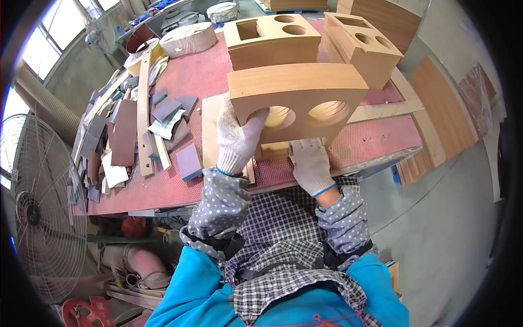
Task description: Manually sanding the edges and surfaces of wooden speaker housing components using sandpaper blocks.
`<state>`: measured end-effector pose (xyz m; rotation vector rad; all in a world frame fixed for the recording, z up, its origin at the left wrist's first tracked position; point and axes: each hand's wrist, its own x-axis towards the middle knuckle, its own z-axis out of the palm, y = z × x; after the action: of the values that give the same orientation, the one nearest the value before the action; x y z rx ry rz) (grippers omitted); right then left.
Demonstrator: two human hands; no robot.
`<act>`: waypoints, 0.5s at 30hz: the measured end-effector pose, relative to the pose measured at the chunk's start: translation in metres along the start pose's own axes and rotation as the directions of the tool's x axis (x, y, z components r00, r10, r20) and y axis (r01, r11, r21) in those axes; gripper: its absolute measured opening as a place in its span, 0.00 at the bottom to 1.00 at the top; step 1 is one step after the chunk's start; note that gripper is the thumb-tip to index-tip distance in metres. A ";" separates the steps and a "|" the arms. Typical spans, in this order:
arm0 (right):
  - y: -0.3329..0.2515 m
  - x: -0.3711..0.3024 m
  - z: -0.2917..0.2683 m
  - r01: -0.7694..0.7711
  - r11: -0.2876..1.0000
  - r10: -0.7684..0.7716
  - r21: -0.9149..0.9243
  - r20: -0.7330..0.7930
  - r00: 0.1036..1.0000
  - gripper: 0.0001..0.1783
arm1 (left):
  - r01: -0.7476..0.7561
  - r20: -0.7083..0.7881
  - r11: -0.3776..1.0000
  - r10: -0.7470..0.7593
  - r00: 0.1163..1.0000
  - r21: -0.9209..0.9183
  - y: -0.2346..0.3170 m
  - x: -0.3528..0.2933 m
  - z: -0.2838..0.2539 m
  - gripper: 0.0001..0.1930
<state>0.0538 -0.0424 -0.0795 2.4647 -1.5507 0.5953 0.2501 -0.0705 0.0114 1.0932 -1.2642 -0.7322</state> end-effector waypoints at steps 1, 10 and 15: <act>0.000 0.000 0.003 0.002 1.000 -0.002 0.004 0.001 1.000 0.19 | 0.018 0.025 0.999 -0.017 1.000 -0.042 0.006 -0.002 -0.005 0.24; 0.004 -0.006 0.013 -0.033 0.999 0.032 -0.029 -0.026 0.999 0.21 | -0.004 0.048 0.999 0.006 0.999 -0.047 0.067 0.012 -0.001 0.35; 0.000 -0.005 0.015 -0.039 0.999 0.039 0.000 -0.037 0.999 0.25 | -0.162 -0.102 0.978 0.150 0.983 -0.128 0.046 0.016 0.011 0.25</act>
<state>0.0554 -0.0431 -0.0953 2.4138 -1.5888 0.6422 0.2369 -0.0715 0.0593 0.8963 -1.1898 -0.6323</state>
